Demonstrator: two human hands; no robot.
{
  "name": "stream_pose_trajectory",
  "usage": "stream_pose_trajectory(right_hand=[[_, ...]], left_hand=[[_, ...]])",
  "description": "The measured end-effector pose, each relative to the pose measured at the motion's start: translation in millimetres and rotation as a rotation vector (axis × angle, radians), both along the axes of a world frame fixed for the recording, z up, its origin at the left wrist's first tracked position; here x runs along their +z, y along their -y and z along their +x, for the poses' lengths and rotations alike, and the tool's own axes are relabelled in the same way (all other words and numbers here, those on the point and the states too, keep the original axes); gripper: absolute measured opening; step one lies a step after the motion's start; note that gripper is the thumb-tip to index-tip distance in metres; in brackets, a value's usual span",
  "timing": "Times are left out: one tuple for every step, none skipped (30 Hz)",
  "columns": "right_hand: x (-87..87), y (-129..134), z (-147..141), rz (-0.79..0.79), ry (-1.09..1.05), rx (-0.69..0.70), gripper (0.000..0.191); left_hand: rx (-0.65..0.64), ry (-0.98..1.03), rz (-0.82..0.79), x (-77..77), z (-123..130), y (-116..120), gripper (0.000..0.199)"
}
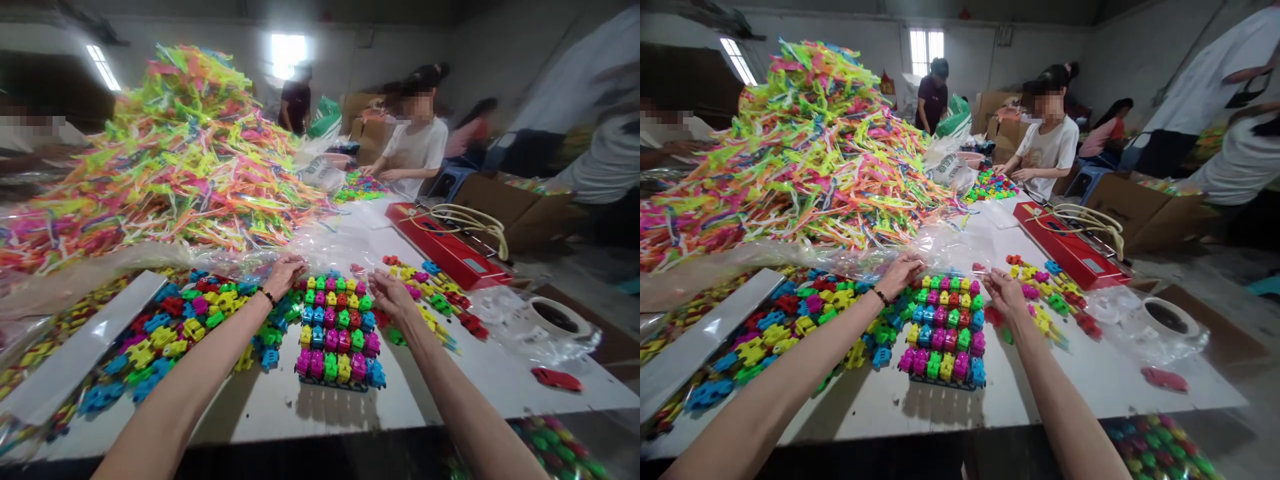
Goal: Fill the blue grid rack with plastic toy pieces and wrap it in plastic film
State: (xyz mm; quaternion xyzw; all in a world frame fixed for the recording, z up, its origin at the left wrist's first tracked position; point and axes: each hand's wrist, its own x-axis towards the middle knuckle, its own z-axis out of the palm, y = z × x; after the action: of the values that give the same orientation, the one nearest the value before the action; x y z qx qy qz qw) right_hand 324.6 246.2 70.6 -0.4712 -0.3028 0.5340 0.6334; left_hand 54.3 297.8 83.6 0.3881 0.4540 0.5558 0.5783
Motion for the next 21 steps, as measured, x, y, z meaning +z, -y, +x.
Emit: stream_pose_trajectory(right_hand=[[-5.1, 2, -3, 0.003, 0.026, -0.02, 0.032], [-9.7, 5, -5, 0.005, 0.072, -0.039, 0.033], [-13.8, 9, -7, 0.008, 0.123, -0.056, 0.036], [-17.1, 12, -9, 0.016, 0.158, -0.07, 0.039], [-19.4, 15, -10, 0.028, 0.207, -0.082, 0.042], [-20.7, 17, -10, 0.051, 0.293, -0.09, 0.045], [-21.2, 19, -10, 0.082, 0.406, -0.093, 0.049], [-21.2, 21, -10, 0.115, 0.53, -0.094, 0.053], [-21.0, 24, -10, 0.147, 0.65, -0.093, 0.056], [-20.8, 27, -9, 0.175, 0.75, -0.089, 0.058], [-20.9, 30, -9, 0.194, 0.814, -0.084, 0.058], [-21.4, 35, -8, 0.202, 0.833, -0.081, 0.058], [-22.2, 40, -8, 0.204, 0.838, -0.08, 0.057], [-23.3, 47, -8, 0.211, 0.852, -0.076, 0.056], [-24.4, 54, -8, 0.223, 0.872, -0.071, 0.054], [-25.4, 62, -9, 0.239, 0.896, -0.066, 0.052], [-26.1, 71, -9, 0.258, 0.921, -0.062, 0.049], [-26.4, 81, -10, 0.279, 0.947, -0.061, 0.046], [-26.5, 93, -12, 0.298, 0.966, -0.062, 0.044], [-26.6, 105, -13, 0.311, 0.977, -0.066, 0.041], [-27.1, 119, -15, 0.319, 0.975, -0.069, 0.038]], left_hand=[[0.01, -0.036, 0.021, -4.5, -2, 2, 0.03], [0.017, -0.08, 0.042, -8.4, -3, 5, 0.033], [0.021, -0.129, 0.061, -11.6, -4, 7, 0.035], [0.021, -0.18, 0.077, -14.0, -5, 10, 0.037], [0.017, -0.231, 0.091, -15.5, -5, 13, 0.038], [0.011, -0.279, 0.106, -16.3, -5, 16, 0.04], [0.005, -0.325, 0.124, -16.5, -4, 20, 0.043], [0.001, -0.37, 0.145, -16.4, -3, 24, 0.045], [-0.001, -0.412, 0.171, -16.1, -2, 30, 0.046], [0.0, -0.449, 0.198, -15.9, -2, 36, 0.047], [0.002, -0.478, 0.221, -15.8, -1, 43, 0.047], [0.003, -0.5, 0.239, -16.0, -1, 51, 0.047], [0.003, -0.518, 0.253, -16.3, -1, 59, 0.046], [0.001, -0.532, 0.264, -16.5, -1, 68, 0.045], [-0.003, -0.543, 0.272, -16.7, -1, 77, 0.045], [-0.005, -0.55, 0.273, -16.7, -2, 86, 0.044], [-0.004, -0.553, 0.267, -16.4, -2, 96, 0.043], [0.0, -0.549, 0.254, -16.0, -3, 107, 0.043], [0.0, -0.535, 0.233, -15.7, -4, 119, 0.043], [-0.006, -0.511, 0.207, -15.8, -5, 132, 0.043], [-0.014, -0.485, 0.178, -16.3, -7, 146, 0.043]])
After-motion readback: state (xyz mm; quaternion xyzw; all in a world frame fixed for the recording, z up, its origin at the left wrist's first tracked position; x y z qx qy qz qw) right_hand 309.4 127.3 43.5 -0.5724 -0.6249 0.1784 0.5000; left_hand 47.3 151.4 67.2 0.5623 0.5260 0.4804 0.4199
